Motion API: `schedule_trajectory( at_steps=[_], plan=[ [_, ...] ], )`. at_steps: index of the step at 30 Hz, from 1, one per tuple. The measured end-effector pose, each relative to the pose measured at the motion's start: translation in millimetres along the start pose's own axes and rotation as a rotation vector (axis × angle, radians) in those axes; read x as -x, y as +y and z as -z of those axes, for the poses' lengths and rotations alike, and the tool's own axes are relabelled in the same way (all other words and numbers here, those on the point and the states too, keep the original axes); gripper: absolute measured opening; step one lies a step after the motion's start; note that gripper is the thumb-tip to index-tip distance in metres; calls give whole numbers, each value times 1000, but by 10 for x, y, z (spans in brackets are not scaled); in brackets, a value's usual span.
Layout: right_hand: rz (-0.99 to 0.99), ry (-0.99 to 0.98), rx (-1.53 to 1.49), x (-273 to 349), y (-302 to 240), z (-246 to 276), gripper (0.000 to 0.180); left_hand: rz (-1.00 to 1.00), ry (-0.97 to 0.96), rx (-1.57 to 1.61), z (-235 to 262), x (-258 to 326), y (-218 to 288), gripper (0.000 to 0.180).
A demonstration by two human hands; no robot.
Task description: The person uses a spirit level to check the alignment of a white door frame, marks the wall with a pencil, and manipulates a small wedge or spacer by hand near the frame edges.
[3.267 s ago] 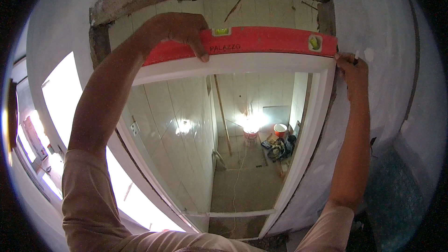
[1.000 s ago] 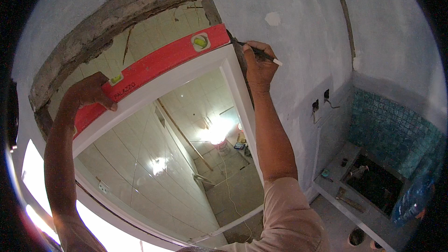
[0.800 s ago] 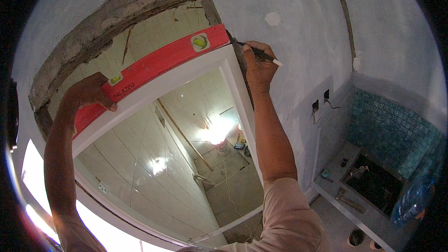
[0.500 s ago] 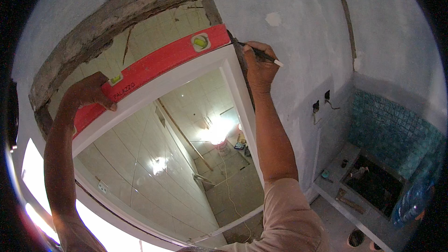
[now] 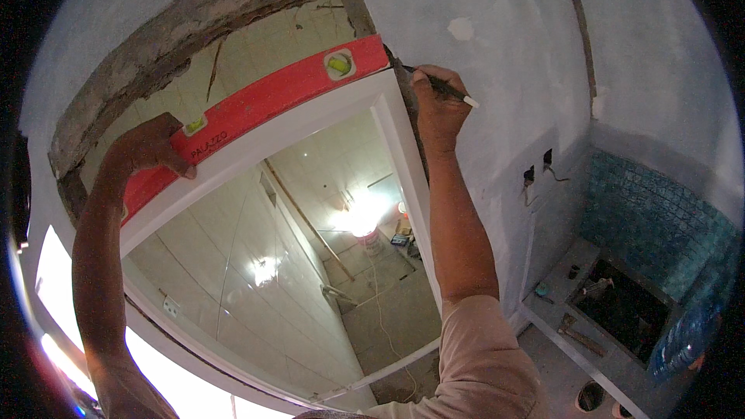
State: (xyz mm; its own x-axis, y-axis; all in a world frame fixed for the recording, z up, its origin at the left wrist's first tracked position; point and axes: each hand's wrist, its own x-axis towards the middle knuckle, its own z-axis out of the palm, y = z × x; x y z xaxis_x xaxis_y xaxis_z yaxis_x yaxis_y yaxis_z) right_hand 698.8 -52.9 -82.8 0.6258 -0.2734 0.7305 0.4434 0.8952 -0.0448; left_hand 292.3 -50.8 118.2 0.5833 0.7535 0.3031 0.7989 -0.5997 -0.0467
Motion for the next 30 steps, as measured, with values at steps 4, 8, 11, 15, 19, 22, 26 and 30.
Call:
schedule_trajectory(
  at_steps=[4,8,11,15,19,22,26,30],
  plan=[
    [-35,4,4,27,-19,-2,9,-36,19,17,-28,39,11,64],
    [-28,28,8,40,26,-2,9,-30,8,-22,-23,47,23,62],
    [-52,45,-6,-10,-11,-12,9,-7,9,-37,6,36,57,60],
    [-126,82,-9,-31,-82,-19,9,-12,-11,-31,-7,22,22,58],
    [-237,83,-199,-120,-153,26,22,74,-69,-80,9,-42,-50,95],
    [-359,93,-199,-169,-286,62,31,59,-85,2,5,-39,-68,92],
    [-300,20,-24,-140,-522,4,38,58,-45,-32,14,-7,-33,89],
    [-198,74,42,-124,-562,-9,34,8,1,-28,-14,68,49,62]
  ],
)
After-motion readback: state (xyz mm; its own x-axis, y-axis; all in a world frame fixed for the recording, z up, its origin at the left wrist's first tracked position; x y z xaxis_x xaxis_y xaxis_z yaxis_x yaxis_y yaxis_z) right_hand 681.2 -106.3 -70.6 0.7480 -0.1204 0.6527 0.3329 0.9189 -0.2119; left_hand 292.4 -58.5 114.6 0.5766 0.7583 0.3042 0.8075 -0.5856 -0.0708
